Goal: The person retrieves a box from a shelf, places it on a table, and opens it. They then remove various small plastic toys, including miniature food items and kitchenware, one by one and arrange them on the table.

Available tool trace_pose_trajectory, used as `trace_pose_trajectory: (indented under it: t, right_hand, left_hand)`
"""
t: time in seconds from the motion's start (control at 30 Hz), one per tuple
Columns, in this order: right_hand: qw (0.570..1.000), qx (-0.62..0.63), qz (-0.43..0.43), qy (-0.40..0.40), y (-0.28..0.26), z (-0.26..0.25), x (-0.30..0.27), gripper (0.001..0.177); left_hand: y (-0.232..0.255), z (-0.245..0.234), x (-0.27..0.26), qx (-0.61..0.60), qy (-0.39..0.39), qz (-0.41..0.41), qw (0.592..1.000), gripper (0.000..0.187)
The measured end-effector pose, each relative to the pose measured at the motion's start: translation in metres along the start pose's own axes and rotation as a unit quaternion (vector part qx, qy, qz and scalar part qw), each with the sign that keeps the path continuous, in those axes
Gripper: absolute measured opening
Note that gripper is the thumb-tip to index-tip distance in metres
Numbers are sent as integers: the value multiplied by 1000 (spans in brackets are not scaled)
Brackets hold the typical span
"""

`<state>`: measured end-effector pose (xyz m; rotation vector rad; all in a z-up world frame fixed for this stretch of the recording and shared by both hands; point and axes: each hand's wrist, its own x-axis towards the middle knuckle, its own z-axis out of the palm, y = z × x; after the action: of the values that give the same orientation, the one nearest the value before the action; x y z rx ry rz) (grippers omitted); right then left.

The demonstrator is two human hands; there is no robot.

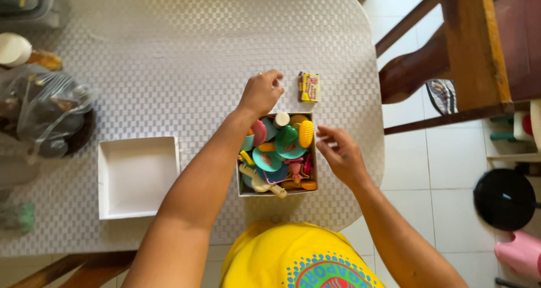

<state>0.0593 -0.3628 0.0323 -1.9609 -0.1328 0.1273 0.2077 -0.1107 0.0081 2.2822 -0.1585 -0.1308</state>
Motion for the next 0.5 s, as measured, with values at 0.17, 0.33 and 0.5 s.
trace_pose_trajectory:
  t: [0.17,0.33,0.5]
  right_hand:
    - [990,-87,-111,-9,-5,19,65,49]
    - [991,-63,-117,-31,-2,29,105,59]
    - [995,18,-92,-39,8,28,100,55]
  left_hand:
    - [17,-45,-71,-35,-17,14,999,39]
    - [21,-32,-91,29,-7,102,994,56]
    - [25,-6,-84,159,-2,164,974,52]
